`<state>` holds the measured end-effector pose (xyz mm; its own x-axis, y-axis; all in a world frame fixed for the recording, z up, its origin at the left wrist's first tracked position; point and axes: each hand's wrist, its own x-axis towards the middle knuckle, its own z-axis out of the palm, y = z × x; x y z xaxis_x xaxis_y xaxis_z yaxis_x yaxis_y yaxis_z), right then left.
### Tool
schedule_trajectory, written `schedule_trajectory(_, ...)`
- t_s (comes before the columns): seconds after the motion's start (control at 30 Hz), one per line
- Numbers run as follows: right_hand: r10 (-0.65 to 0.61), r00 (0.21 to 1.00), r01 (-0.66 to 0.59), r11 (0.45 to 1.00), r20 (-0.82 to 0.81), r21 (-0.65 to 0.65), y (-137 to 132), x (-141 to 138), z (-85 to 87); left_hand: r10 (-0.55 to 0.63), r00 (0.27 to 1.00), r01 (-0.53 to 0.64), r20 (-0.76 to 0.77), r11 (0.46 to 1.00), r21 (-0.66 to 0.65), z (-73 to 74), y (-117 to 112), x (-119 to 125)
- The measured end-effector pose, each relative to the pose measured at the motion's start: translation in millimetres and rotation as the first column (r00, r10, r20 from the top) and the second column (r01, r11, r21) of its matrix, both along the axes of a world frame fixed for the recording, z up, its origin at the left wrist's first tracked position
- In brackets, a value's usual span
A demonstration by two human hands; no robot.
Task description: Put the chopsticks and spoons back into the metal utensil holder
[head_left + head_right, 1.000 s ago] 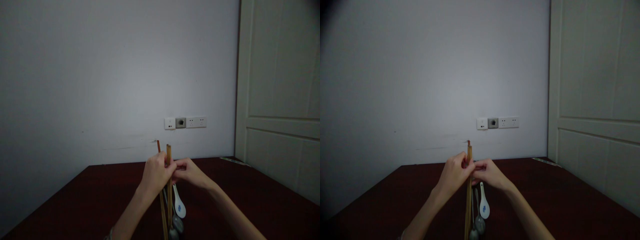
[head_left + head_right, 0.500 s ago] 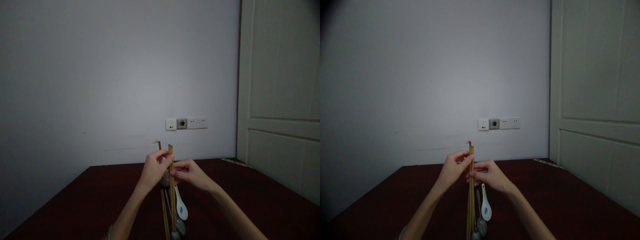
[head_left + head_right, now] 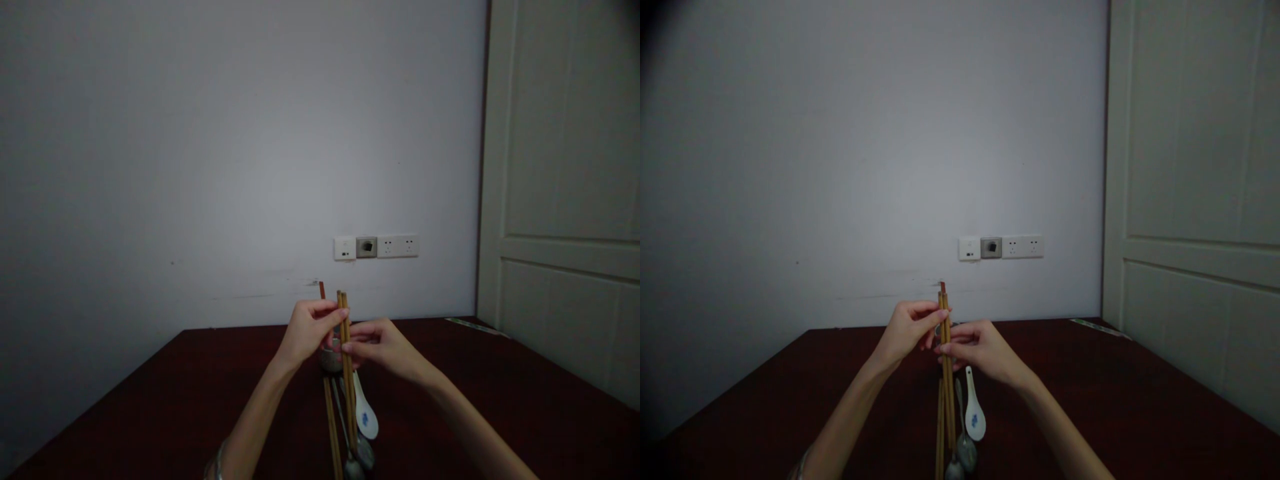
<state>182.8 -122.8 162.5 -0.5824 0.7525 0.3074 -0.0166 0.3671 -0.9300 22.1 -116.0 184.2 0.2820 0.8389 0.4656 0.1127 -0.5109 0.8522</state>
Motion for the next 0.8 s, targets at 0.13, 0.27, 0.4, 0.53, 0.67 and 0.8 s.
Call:
schedule_trajectory(0.13,-0.031,0.999,0.031,1.000,0.008,0.002,0.9,-1.0,-1.0,0.003,1.000,-0.004,-0.010,1.000,-0.022,-0.3,1.2,-1.4)
schedule_trajectory(0.27,-0.066,0.998,0.066,0.997,0.010,0.041,2.0,-2.4,-2.6,0.013,1.000,-0.013,-0.020,1.000,-0.014,-0.9,1.2,-2.5)
schedule_trajectory(0.4,-0.091,0.996,0.089,0.992,0.009,0.088,3.3,-3.5,-3.8,0.025,0.999,-0.025,-0.021,1.000,0.003,-0.4,-0.1,-2.4)
schedule_trajectory(0.53,-0.106,0.994,0.103,0.989,0.022,0.108,4.2,-3.6,-4.2,0.044,0.998,-0.044,-0.042,0.999,-0.001,0.8,-0.8,-1.7)
schedule_trajectory(0.67,-0.113,0.993,0.110,0.989,0.019,0.102,5.1,-3.4,-5.4,0.042,0.998,-0.042,-0.044,0.999,-0.009,0.7,-0.6,-1.1)
schedule_trajectory(0.8,-0.107,0.994,0.105,0.991,0.014,0.083,4.9,-3.8,-6.0,0.055,0.998,-0.055,-0.034,0.998,-0.006,0.8,-0.8,-0.8)
